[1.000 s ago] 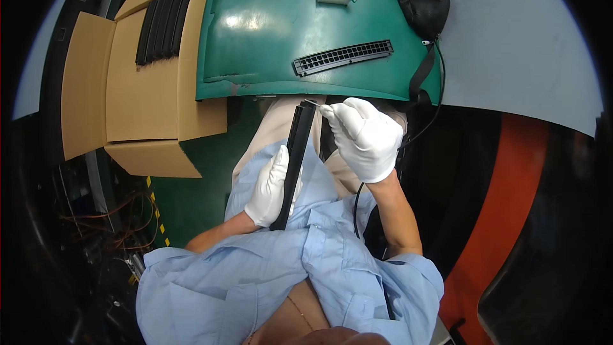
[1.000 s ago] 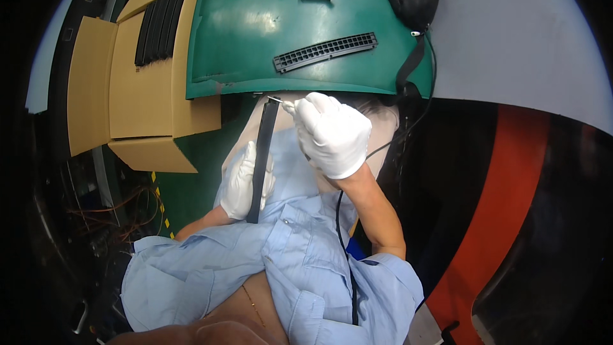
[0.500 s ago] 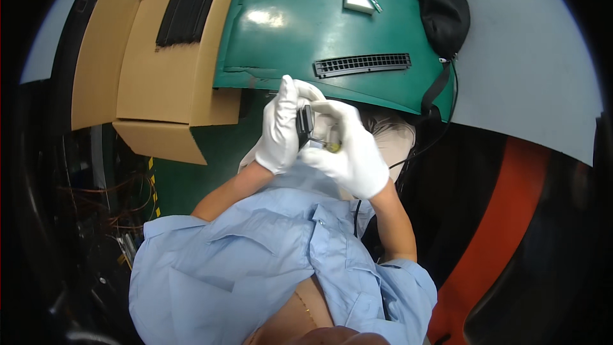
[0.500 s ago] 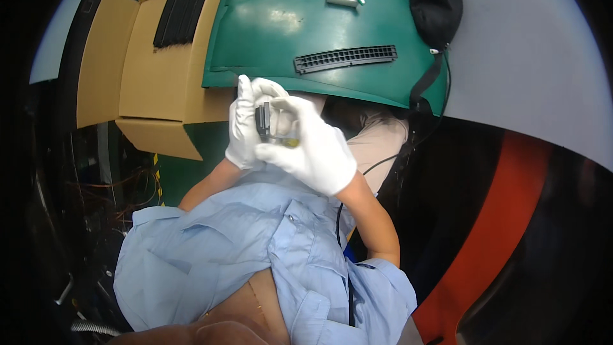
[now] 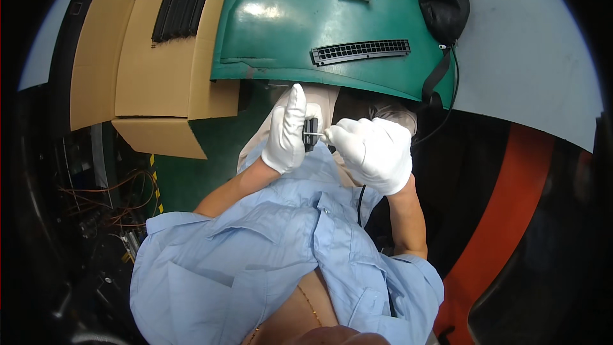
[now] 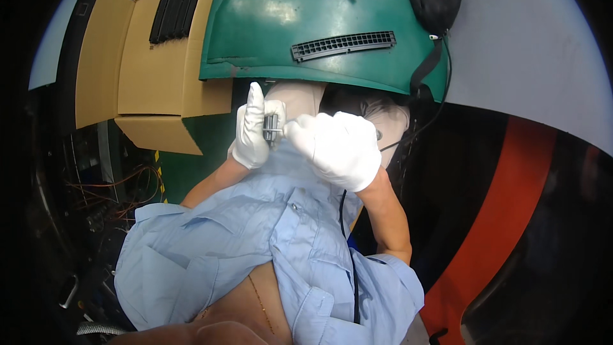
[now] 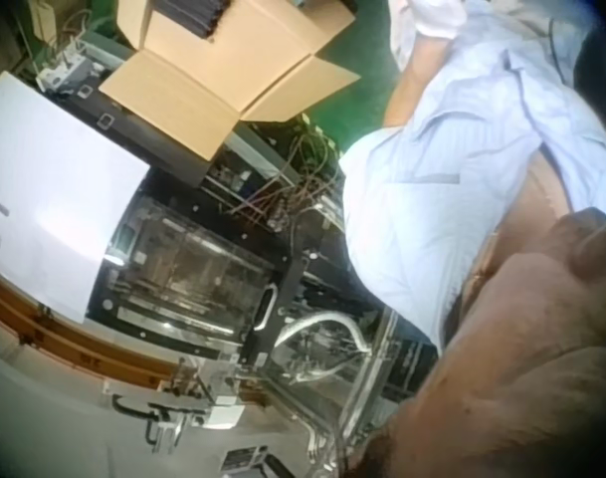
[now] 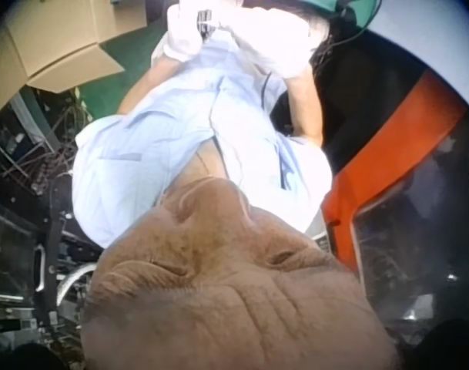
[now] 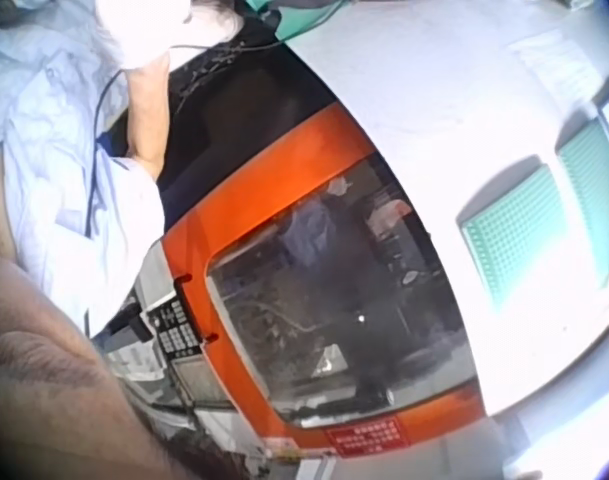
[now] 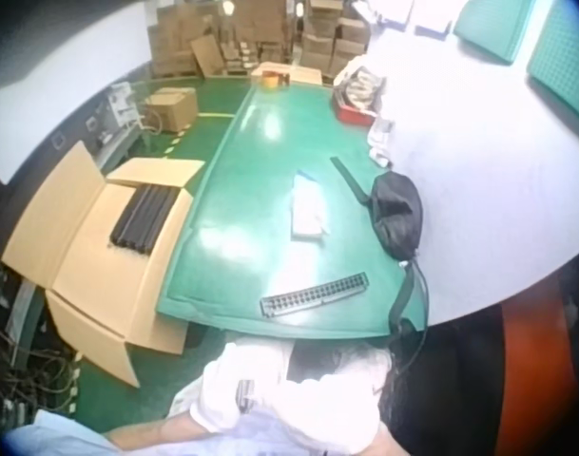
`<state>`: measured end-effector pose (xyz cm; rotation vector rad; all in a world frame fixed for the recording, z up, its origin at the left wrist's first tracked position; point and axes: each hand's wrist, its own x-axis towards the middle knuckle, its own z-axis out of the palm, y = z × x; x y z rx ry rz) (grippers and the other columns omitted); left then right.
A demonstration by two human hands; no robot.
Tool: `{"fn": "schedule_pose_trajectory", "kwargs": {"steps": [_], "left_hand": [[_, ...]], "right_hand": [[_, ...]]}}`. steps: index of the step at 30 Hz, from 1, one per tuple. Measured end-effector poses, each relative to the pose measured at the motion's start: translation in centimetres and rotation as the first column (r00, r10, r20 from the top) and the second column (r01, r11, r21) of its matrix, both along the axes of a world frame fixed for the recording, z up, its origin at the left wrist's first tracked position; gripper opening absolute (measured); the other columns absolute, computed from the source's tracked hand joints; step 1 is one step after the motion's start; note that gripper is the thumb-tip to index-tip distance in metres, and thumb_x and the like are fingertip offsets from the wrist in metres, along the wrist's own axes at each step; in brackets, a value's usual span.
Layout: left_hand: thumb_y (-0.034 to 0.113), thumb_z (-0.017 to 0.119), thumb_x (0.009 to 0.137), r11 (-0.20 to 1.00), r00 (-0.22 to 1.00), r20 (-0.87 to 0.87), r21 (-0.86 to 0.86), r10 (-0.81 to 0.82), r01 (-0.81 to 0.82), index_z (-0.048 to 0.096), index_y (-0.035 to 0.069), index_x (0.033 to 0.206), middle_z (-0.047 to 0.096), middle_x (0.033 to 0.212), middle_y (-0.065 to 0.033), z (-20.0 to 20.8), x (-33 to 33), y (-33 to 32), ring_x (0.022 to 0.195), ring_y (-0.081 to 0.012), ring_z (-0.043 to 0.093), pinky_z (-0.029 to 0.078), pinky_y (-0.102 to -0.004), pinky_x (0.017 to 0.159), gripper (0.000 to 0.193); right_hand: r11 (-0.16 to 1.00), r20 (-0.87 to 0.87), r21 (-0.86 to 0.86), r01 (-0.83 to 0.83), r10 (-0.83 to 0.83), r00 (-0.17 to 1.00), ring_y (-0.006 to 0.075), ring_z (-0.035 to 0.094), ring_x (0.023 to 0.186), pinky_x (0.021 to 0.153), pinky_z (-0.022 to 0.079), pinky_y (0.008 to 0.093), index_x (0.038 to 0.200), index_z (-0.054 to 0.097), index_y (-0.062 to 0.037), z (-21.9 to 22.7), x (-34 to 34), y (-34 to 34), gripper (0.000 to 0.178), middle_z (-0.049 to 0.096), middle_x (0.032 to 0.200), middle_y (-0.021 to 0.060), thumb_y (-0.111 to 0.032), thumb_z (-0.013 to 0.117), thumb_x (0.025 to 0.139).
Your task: The person sits at a green workbench and repeatedly assembles small black plastic components. They pick up a base piece, insert a thin metal pin into it, and then attach a slotted cover piece. The person then moves to a nearby machine to place the assembled part into a slot before returning to the workbench to repeat the process.
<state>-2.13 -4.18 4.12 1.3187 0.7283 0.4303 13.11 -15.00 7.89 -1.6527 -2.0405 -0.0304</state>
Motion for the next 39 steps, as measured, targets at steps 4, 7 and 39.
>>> {"fn": "schedule_pose_trajectory", "kwargs": {"steps": [4,7,39], "left_hand": [[0.055,0.013,0.109,0.999,0.999,0.011,-0.023,-0.035,0.035,0.05,0.004,0.058,0.044,0.052,-0.0017,0.1,-0.4,-0.5,0.048,-0.0097,0.036,0.033,-0.0267,0.051,0.081],[0.057,0.009,0.108,0.998,0.998,0.015,0.001,-0.061,0.061,0.05,0.004,0.059,0.043,0.053,-0.0017,-0.3,-0.3,-0.6,0.048,-0.0098,0.036,0.033,-0.0267,0.051,0.083],[0.078,0.058,0.082,0.365,0.968,-0.109,0.912,-0.224,0.188,0.033,-0.003,0.152,0.066,0.109,-0.0214,4.7,1.8,5.8,0.088,-0.0245,0.07,0.055,-0.0323,0.074,0.11]], "right_hand": [[1.0,0.011,0.021,0.004,-0.004,1.0,0.0154,0.056,0.059,0.051,0.044,0.0307,0.098,0.066,-0.0138,-0.8,-0.3,-1.3,0.028,0.061,0.08,-0.0012,-0.014,0.069,0.07],[0.999,-0.054,-0.012,-0.046,0.045,0.998,0.0166,0.06,0.061,0.052,0.046,0.03,0.099,0.067,-0.0129,0.2,-0.3,-1.6,0.03,0.065,0.083,-0.0005,-0.013,0.073,0.07],[0.813,-0.764,-0.549,0.192,-0.582,0.279,0.0239,0.07,0.068,0.069,0.056,0.0318,0.099,0.071,0.0024,0.5,-2.2,0.0,0.024,0.071,0.079,0.0162,-0.019,0.072,0.088]]}}
